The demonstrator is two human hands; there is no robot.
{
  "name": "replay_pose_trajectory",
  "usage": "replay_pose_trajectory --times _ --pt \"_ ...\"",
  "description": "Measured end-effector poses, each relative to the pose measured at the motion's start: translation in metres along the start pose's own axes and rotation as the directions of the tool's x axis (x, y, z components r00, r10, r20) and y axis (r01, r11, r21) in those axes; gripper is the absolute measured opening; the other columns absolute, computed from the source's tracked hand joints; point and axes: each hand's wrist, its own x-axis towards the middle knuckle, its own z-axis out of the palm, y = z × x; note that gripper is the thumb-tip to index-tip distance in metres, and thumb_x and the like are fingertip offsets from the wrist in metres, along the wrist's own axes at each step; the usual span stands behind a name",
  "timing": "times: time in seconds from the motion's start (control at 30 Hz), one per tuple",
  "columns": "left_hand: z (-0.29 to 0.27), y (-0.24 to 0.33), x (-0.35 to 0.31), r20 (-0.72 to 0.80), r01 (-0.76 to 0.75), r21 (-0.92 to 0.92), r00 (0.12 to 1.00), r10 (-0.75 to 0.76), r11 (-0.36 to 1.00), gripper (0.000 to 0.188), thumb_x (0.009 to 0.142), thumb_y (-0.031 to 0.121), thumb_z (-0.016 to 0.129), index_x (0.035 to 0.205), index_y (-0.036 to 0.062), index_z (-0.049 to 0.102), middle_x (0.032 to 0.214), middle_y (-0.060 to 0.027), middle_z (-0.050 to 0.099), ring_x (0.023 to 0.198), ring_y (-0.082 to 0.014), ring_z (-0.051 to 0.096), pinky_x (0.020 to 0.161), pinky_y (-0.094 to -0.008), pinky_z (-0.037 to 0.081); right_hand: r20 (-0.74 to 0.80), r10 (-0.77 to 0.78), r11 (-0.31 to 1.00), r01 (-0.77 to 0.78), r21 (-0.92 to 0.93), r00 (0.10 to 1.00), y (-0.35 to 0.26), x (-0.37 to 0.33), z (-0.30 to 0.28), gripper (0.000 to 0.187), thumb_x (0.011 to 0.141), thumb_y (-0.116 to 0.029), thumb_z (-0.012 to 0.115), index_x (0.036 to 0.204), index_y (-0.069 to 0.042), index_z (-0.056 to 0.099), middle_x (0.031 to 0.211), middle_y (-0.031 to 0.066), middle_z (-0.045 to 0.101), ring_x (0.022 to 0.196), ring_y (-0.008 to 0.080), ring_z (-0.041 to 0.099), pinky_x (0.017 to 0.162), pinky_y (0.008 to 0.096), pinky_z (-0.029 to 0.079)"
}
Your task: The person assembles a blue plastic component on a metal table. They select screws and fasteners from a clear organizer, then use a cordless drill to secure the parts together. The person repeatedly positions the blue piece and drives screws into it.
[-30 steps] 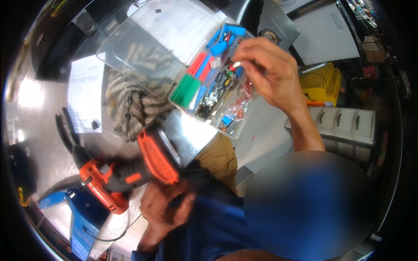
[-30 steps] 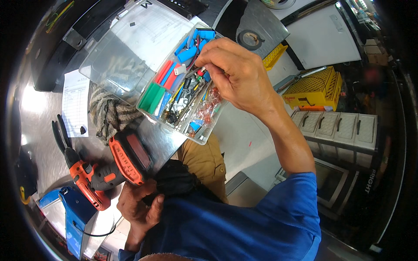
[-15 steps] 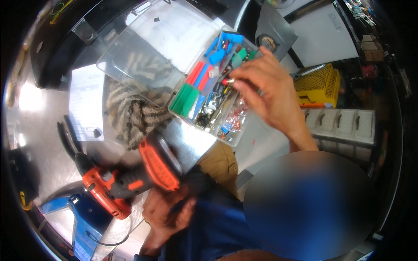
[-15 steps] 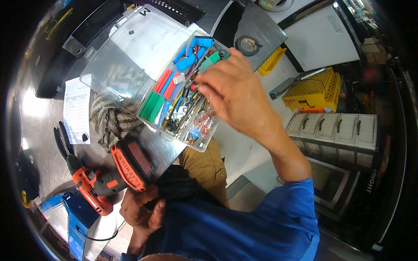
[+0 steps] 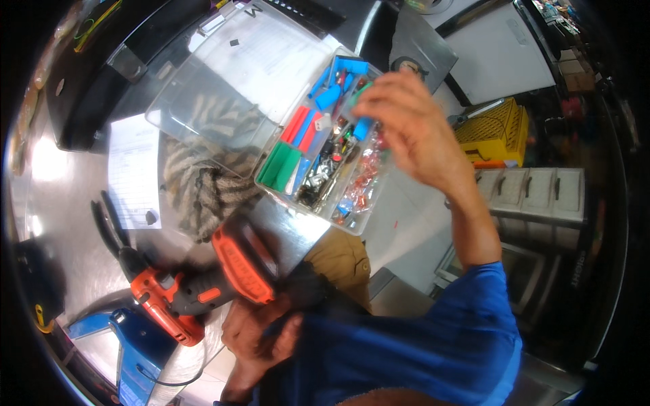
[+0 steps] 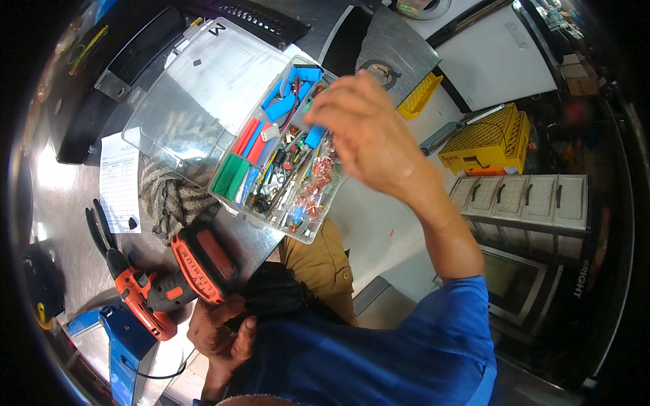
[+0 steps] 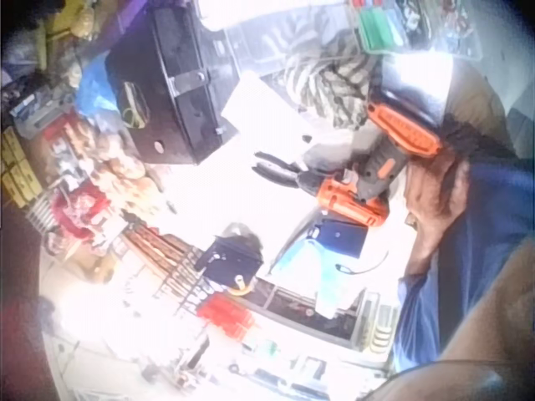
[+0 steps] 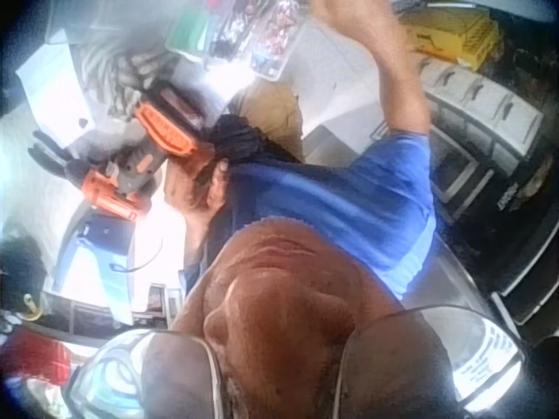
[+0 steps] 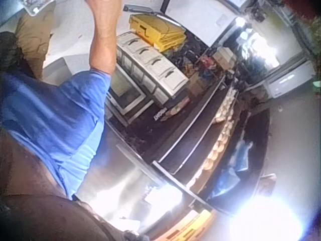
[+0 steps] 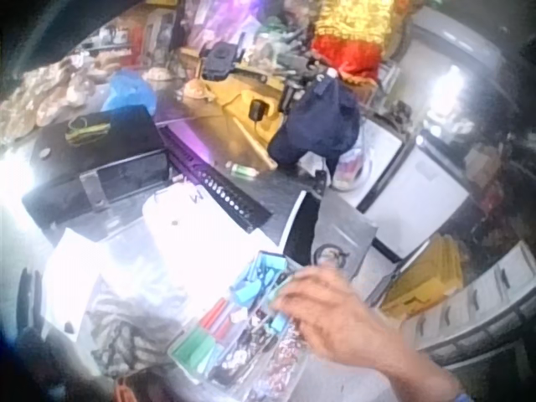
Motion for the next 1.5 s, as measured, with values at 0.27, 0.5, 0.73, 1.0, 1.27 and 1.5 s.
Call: replay_pose_trajectory --times 0.27,0.5,0.73,1.0,1.27,1.5 --pt "-0.001 0.001 0.000 -0.002 0.007 0.018 1.000 -0.007 1.000 0.024 0.084 0.019 0.084 0.100 0.0042 0.074 0.094 -0.0140 0.072 0.081 -0.0311 0.071 0.070 -0.0369 0.056 -0.059 0.160 0.980 -0.151 0.133 0.985 -0.009 -0.001 -0.001 0.028 0.080 -0.011 0.077 0.106 -0.002 0.074 0.103 0.0117 0.073 0.108 0.0324 0.064 0.101 0.0503 0.047" --pt "-0.002 0.000 0.002 -0.011 -0.011 0.029 1.000 0.012 1.000 0.023 0.084 0.018 0.084 0.100 0.0041 0.075 0.096 -0.0139 0.073 0.083 -0.0305 0.071 0.072 -0.0370 0.056 0.065 0.251 0.965 -0.244 -0.100 0.966 -0.020 0.022 -0.004 0.040 0.081 -0.031 0.081 0.104 0.001 0.075 0.087 0.0143 0.074 0.089 0.0344 0.068 0.079 0.0454 0.053" --pt "-0.004 -0.003 0.003 0.026 -0.055 0.023 0.998 0.054 0.998 0.024 0.090 0.024 0.079 0.099 0.0035 0.070 0.095 -0.0130 0.070 0.075 -0.0234 0.066 0.066 -0.0316 0.051 -0.090 0.344 0.903 -0.303 0.303 0.935 0.009 0.012 -0.002 0.020 0.093 -0.012 0.075 0.110 -0.002 0.076 0.088 0.0106 0.075 0.084 0.0146 0.074 0.059 0.0282 0.056" --pt "-0.006 0.002 -0.002 0.025 0.065 -0.019 0.998 -0.065 0.998 0.023 0.085 0.020 0.084 0.098 0.0040 0.075 0.093 -0.0126 0.073 0.082 -0.0302 0.072 0.073 -0.0370 0.057 0.043 0.172 0.972 -0.177 0.157 0.984 -0.007 0.009 -0.007 0.031 0.092 -0.028 0.079 0.111 -0.003 0.077 0.100 0.0141 0.075 0.083 0.0240 0.066 0.072 0.0353 0.053" --pt "-0.001 0.004 0.002 -0.007 0.025 0.048 1.000 -0.025 0.999 0.021 0.085 0.020 0.083 0.096 0.0044 0.074 0.090 -0.0119 0.072 0.081 -0.0317 0.071 0.074 -0.0372 0.056 0.186 0.008 0.972 -0.051 0.229 0.982 0.002 -0.012 -0.036 0.038 0.077 -0.020 0.090 0.111 -0.008 0.077 0.122 0.0070 0.072 0.127 0.0315 0.058 0.107 0.0430 0.047" --pt "0.003 0.001 0.002 -0.053 -0.025 0.075 0.998 0.029 0.997 0.019 0.085 0.014 0.082 0.097 0.0039 0.072 0.088 -0.0117 0.071 0.078 -0.0285 0.070 0.071 -0.0347 0.055 0.210 -0.089 0.960 0.028 0.278 0.974 0.005 -0.035 -0.023 0.035 0.076 -0.018 0.088 0.109 -0.011 0.078 0.130 0.0021 0.070 0.137 0.0342 0.049 0.111 0.0459 0.044"
